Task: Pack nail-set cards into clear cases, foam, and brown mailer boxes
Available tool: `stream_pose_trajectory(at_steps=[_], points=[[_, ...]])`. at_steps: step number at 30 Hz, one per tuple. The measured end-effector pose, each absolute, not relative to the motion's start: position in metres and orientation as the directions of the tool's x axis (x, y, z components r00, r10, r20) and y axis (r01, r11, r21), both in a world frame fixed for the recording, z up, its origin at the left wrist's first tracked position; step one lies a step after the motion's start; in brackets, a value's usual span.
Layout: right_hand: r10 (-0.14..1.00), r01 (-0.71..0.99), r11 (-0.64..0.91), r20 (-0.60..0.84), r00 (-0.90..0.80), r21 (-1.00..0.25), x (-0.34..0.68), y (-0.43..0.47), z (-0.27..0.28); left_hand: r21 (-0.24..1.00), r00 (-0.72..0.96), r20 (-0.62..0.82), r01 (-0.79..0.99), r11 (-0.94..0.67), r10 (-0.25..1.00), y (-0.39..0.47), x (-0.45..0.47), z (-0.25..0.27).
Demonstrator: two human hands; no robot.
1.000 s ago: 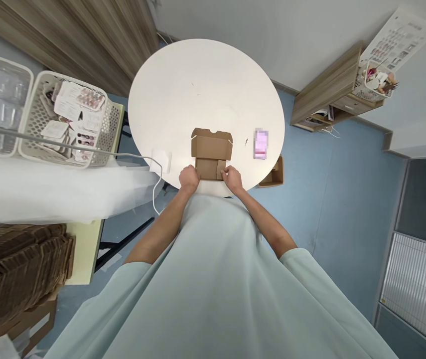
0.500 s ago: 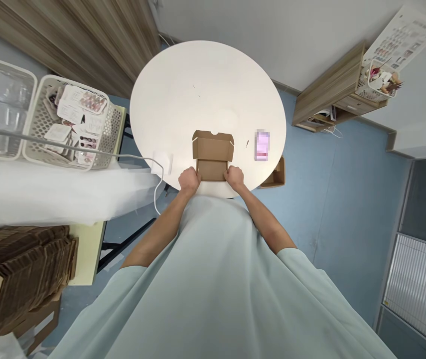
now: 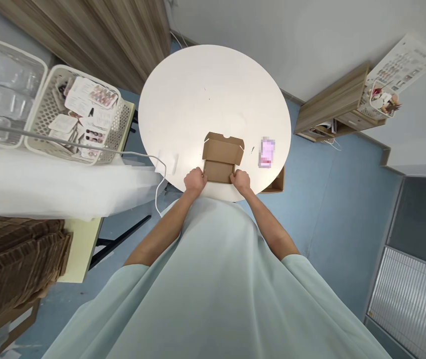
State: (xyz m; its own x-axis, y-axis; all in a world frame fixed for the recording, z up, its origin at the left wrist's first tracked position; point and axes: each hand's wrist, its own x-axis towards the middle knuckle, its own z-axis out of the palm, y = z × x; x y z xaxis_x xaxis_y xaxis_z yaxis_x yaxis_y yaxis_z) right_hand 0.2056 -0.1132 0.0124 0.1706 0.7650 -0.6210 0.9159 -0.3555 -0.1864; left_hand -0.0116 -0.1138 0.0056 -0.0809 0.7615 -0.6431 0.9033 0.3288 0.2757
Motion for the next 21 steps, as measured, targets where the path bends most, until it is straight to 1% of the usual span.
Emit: stream_pose_trajectory(at_steps=[5, 8, 11, 14, 18, 21], points=[[0.798, 0.910, -0.363, -0.570, 0.193, -0.199, 0.212, -0.115, 0.022, 0.382, -0.144, -0.579, 0.822, 0.423, 0.802, -0.114, -0.024, 0.009], [0.822, 0.901, -0.369, -0.532, 0.203, -0.226, 0.214, -0.116, 0.030, 0.450, -0.183, -0.482, 0.787, 0.421, 0.857, -0.107, -0.039, 0.010], [0.833, 0.900, -0.372, -0.509, 0.217, -0.226, 0.213, -0.118, 0.038, 0.505, -0.223, -0.381, 0.762, 0.404, 0.897, -0.095, -0.061, 0.008], [0.841, 0.898, -0.375, -0.493, 0.224, -0.231, 0.209, -0.120, 0.047, 0.499, -0.304, -0.366, 0.733, 0.461, 0.879, -0.084, -0.084, 0.004], [0.842, 0.893, -0.384, -0.486, 0.235, -0.235, 0.199, -0.123, 0.056, 0.444, -0.401, -0.432, 0.685, 0.577, 0.808, -0.077, -0.106, -0.006], [0.835, 0.889, -0.396, -0.492, 0.246, -0.228, 0.191, -0.124, 0.062, 0.381, -0.451, -0.467, 0.674, 0.633, 0.761, -0.076, -0.110, -0.012]])
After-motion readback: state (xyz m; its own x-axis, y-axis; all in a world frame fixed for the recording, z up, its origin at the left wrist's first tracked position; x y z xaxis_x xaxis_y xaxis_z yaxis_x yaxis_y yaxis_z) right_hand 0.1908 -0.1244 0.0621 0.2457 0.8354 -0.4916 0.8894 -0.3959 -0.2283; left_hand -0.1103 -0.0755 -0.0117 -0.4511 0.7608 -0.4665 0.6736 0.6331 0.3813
